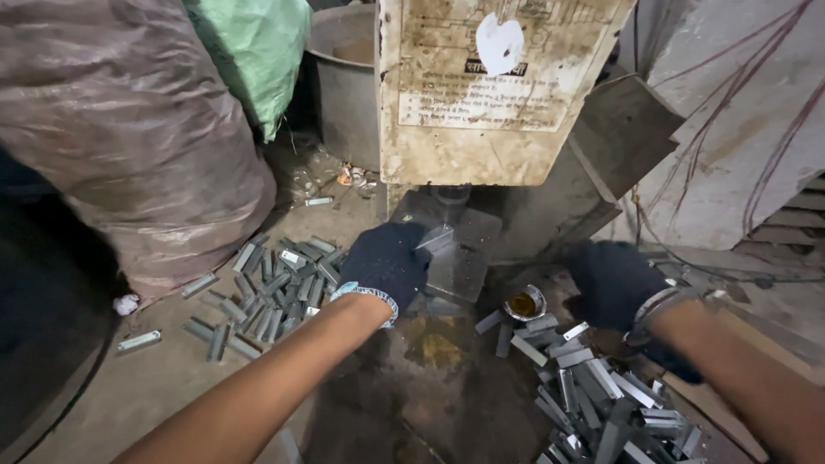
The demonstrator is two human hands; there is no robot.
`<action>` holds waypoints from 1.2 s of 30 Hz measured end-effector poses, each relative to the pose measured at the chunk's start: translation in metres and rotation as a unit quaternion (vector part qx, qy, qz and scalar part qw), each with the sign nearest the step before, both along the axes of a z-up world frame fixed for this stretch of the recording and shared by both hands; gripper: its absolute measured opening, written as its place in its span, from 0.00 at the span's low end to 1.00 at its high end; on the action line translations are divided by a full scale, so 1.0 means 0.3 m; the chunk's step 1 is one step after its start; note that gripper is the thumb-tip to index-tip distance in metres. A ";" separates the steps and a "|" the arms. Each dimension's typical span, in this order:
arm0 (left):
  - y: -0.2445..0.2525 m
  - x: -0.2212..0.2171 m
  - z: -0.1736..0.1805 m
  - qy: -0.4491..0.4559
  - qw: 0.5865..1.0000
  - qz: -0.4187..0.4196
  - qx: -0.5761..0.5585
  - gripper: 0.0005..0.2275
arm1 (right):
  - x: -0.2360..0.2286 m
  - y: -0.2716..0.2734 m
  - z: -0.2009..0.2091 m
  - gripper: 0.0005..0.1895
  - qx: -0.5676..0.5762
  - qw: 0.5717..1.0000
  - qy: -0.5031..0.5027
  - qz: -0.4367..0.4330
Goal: Manually stamping small metal components using a mechanical press machine in an industrial setting.
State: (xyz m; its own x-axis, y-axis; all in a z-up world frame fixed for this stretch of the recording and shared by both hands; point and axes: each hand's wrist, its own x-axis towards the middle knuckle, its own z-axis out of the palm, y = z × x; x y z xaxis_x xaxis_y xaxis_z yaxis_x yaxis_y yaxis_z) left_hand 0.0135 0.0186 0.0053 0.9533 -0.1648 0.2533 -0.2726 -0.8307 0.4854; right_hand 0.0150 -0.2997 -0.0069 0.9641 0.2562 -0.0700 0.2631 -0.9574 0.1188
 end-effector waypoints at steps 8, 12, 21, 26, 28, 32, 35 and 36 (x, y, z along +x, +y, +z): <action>0.053 0.081 -0.034 -0.052 0.998 -0.029 0.025 0.18 | 0.059 -0.016 -0.195 0.45 -0.073 0.997 0.021 0.004; 0.121 0.241 -0.071 -0.103 0.982 -0.146 0.061 0.20 | 0.072 -0.006 -0.208 0.41 -0.024 0.999 0.024 -0.023; 0.109 0.220 -0.036 -0.135 0.974 -0.173 0.062 0.19 | 0.109 -0.003 -0.338 0.37 -0.020 0.999 0.035 -0.029; 0.045 0.063 0.040 -0.029 0.998 -0.033 0.045 0.16 | 0.099 0.027 -0.368 0.38 -0.049 0.996 0.061 -0.032; 0.029 0.031 0.053 -0.020 1.000 0.002 0.009 0.14 | 0.101 0.040 -0.393 0.41 -0.035 0.996 0.070 -0.043; 0.045 0.069 -0.003 -0.061 0.998 -0.012 -0.008 0.14 | 0.119 0.067 -0.401 0.41 0.006 0.993 0.108 -0.053; 0.057 0.062 0.014 -0.041 0.999 -0.010 0.000 0.14 | 0.119 0.064 -0.410 0.41 0.099 0.974 0.185 -0.090; 0.067 0.075 0.011 -0.056 0.998 -0.039 0.000 0.14 | 0.132 0.026 -0.433 0.45 0.089 0.982 0.161 -0.037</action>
